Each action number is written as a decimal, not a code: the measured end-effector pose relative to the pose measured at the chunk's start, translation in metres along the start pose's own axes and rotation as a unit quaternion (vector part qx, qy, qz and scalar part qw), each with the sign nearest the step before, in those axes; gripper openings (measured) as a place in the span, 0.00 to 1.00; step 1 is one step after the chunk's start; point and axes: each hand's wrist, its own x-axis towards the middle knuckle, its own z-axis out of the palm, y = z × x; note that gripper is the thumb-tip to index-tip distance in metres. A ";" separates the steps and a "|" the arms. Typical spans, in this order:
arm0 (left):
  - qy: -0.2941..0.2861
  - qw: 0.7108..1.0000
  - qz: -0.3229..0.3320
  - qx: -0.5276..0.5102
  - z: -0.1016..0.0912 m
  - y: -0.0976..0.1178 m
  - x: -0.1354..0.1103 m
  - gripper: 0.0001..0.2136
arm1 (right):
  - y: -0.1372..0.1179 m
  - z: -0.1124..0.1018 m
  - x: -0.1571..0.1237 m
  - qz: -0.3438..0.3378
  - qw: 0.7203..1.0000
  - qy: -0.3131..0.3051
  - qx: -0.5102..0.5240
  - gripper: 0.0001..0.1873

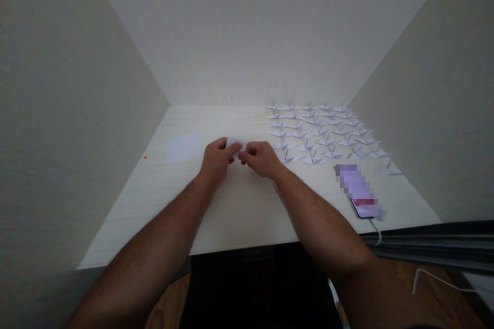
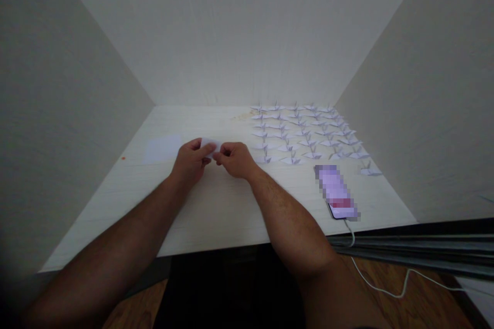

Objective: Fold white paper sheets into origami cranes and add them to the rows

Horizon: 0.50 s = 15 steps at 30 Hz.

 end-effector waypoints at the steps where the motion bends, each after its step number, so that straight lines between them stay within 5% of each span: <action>1: -0.001 1.000 -0.003 -0.001 0.000 0.000 0.000 0.10 | 0.000 0.000 0.000 -0.004 1.000 -0.007 -0.004 0.13; 15: 0.004 1.000 0.006 -0.001 -0.001 -0.001 0.002 0.09 | 0.002 -0.002 0.000 -0.027 0.998 -0.063 -0.004 0.12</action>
